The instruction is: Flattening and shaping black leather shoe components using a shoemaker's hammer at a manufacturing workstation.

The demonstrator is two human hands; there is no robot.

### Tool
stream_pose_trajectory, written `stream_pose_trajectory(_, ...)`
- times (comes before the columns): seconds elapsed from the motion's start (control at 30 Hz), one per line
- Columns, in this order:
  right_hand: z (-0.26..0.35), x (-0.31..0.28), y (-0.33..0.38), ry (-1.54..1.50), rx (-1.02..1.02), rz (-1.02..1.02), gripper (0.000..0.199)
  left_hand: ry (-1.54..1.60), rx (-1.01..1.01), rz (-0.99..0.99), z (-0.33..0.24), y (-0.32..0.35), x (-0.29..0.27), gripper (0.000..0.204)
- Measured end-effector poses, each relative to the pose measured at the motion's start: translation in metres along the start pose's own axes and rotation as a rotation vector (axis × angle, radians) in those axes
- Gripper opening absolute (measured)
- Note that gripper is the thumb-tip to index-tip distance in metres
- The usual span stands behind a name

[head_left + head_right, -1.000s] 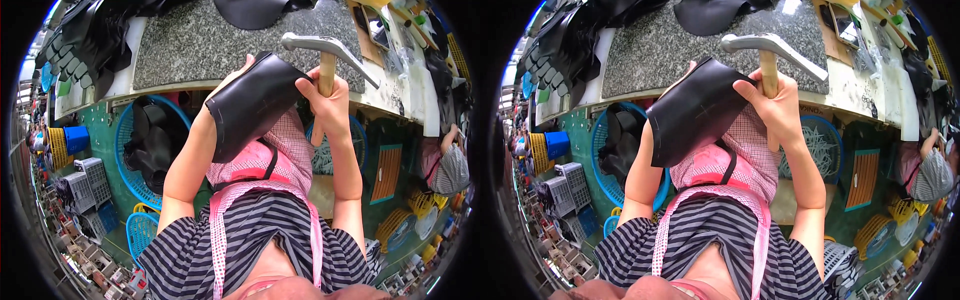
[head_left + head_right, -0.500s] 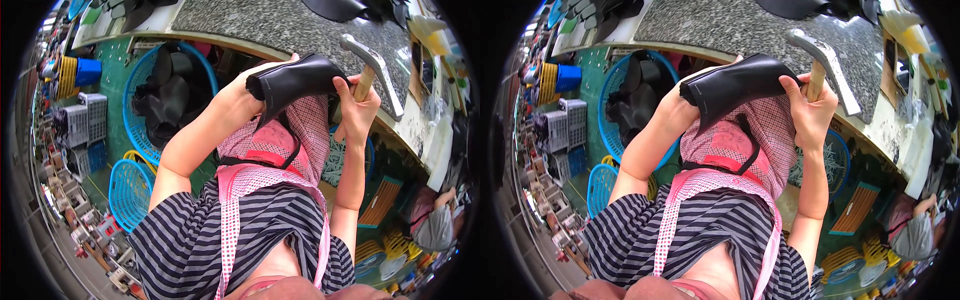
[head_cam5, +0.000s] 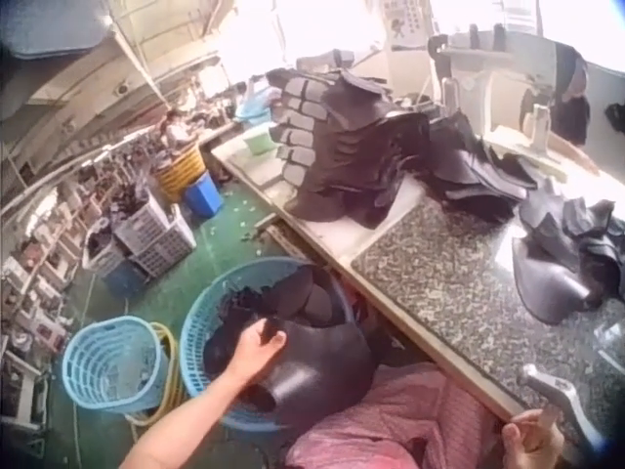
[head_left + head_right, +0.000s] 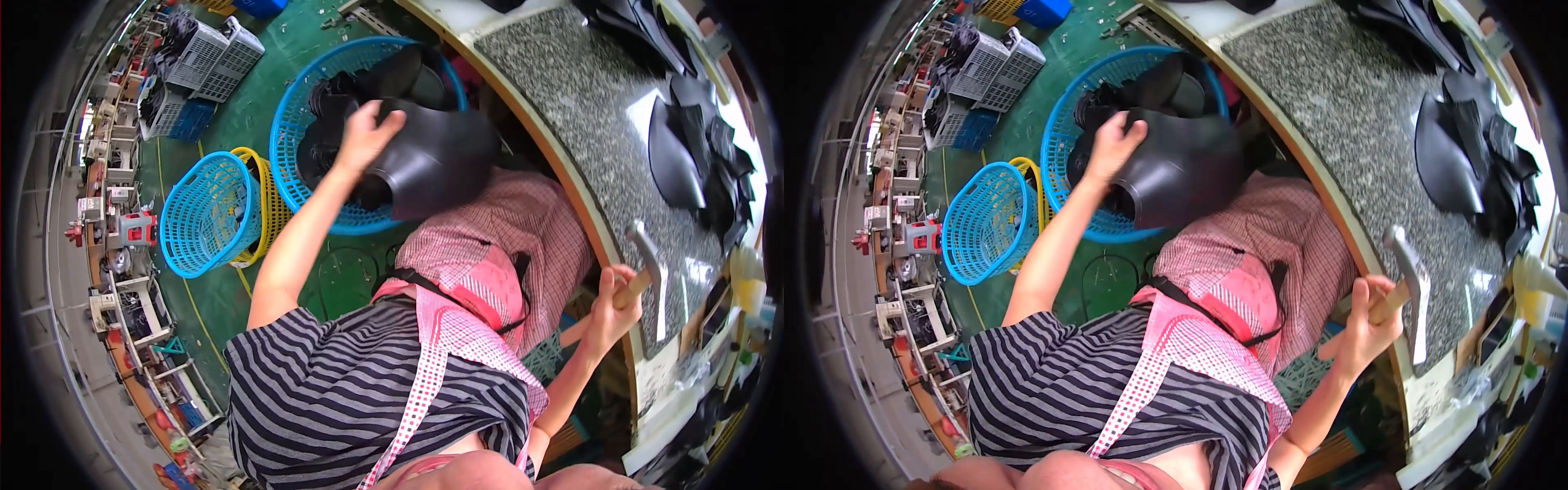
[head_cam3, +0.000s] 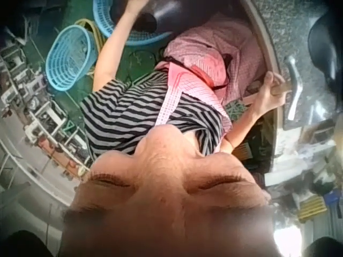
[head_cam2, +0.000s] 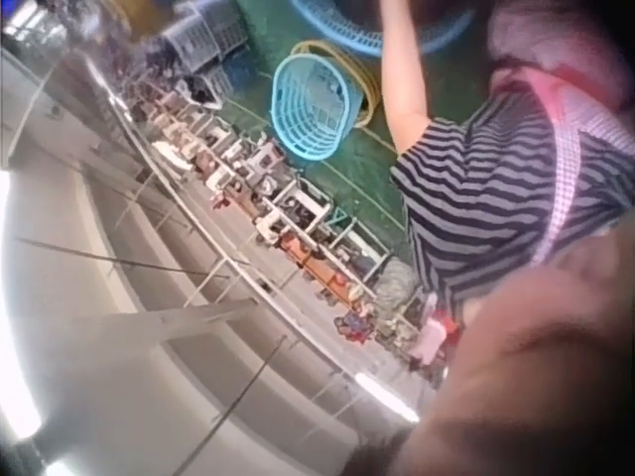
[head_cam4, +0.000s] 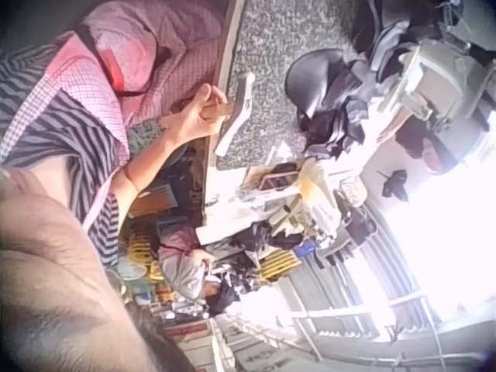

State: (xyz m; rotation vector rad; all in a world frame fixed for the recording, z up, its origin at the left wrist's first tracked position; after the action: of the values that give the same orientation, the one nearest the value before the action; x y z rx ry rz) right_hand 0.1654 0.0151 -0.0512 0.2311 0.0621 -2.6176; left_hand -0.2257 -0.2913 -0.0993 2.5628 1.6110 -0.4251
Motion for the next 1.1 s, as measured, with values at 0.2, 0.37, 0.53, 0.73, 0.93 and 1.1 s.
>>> stream_pose_trajectory(0.2, 0.013, -0.009, 0.002, 0.059, -0.009, -0.018, 0.01, -1.207, 0.314, -0.267, 0.016, -0.029, -0.062, 0.085)
stream_pose_trajectory(0.37, 0.029, 0.001, -0.007, 0.062, 0.145, 0.07, 0.009, -1.173, 0.376, -0.013, 0.05, -0.037, 0.029, 0.061)
stream_pose_trajectory(0.53, 0.039, -0.042, -0.018, -0.07, 0.18, 0.01, 0.023, -0.567, 0.893, 0.095, -0.125, -0.036, 0.159, 0.031)
stream_pose_trajectory(0.73, 0.041, -0.103, -0.075, -0.082, 0.268, -0.07, 0.038, -0.308, 1.439, 0.437, -0.291, -0.029, 0.318, 0.028)
stream_pose_trajectory(0.93, 0.04, -0.129, -0.178, 0.29, 0.077, -0.153, 0.048, -0.726, 1.715, 0.547, -0.267, -0.082, 0.469, 0.056)
stream_pose_trajectory(1.1, 0.012, -0.135, -0.198, 0.322, 0.136, -0.164, 0.047, -0.594, 1.531, 0.723, -0.274, -0.071, 0.473, 0.027)
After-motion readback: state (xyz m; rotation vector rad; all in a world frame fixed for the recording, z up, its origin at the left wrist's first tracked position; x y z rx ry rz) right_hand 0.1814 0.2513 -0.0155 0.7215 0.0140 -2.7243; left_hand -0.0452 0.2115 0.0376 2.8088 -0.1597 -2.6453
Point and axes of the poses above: each hand's wrist, its own y-axis away from the middle knuckle, its own x-axis out of the palm, z = x × y, the point moved 7 cm from there along -y, towards the middle knuckle, and after that the axes turned 3 degrees about -y, right-handed, at the moved point
